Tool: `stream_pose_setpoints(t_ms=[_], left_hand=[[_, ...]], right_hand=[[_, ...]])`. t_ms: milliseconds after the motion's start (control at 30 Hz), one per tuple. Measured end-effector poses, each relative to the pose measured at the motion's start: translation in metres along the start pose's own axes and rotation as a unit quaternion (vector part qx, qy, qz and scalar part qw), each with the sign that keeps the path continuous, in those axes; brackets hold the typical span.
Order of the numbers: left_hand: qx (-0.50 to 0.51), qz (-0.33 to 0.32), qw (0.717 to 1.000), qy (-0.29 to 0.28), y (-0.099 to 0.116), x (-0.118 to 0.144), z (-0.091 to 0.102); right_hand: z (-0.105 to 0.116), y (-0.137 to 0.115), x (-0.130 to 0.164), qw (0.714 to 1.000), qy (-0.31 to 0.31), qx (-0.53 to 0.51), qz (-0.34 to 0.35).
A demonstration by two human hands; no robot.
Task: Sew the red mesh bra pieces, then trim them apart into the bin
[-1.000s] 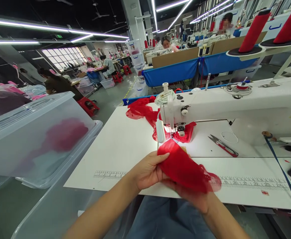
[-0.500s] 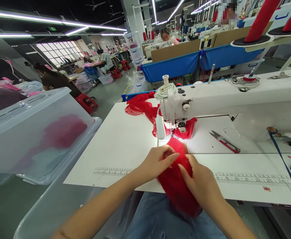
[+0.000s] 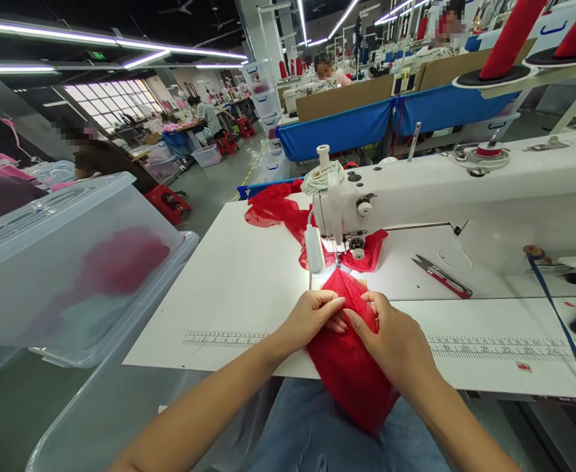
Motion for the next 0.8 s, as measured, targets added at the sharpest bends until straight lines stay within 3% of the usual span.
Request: stream_pose_setpoints(t_ms=[200,333,433,500,600,667,800], left_hand=[[-0.002,-0.008,0.999,0.04,-0.004,0.004,0.01],[-0.017,-0.048,0.999,-0.002,0.009,0.007,0.004],[-0.057,-0.022,0.997,-0.049,0.01,0.008,-0.005],[-0.054,-0.006,0.997,-0.056,0.009,0.007,-0.008],[-0.045,-0.008,0.997,-0.054,0.011,0.005,-0.009],[-0.046,-0.016,0.998,-0.051,0.012,0.005,-0.008],[-0.043,-0.039,0.998,-0.01,0.015,0.006,0.0]], right_hand=[[0.0,0.012,-0.008,0.999,-0.009,-0.032,-0.008],[0.02,0.014,-0.002,0.993,0.09,0.074,0.015],[0.036,-0.008,0.013,0.958,0.21,0.171,0.099],[0.033,-0.033,0.022,0.938,0.233,0.141,0.213],[0.012,-0.052,0.014,0.937,0.142,0.034,0.318],[-0.005,-0.051,-0.004,0.944,0.079,0.003,0.321],[-0.026,-0.043,-0.029,0.938,0.033,0.055,0.341]])
Point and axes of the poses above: each hand's wrist, its own x-axis away from the middle knuckle, its own z-axis out of the back of the hand, y = z × x, the point moved 9 cm from there along -x, towards the middle knuckle, and after that the axes turned 8 degrees about -z, right-handed, at the moved point
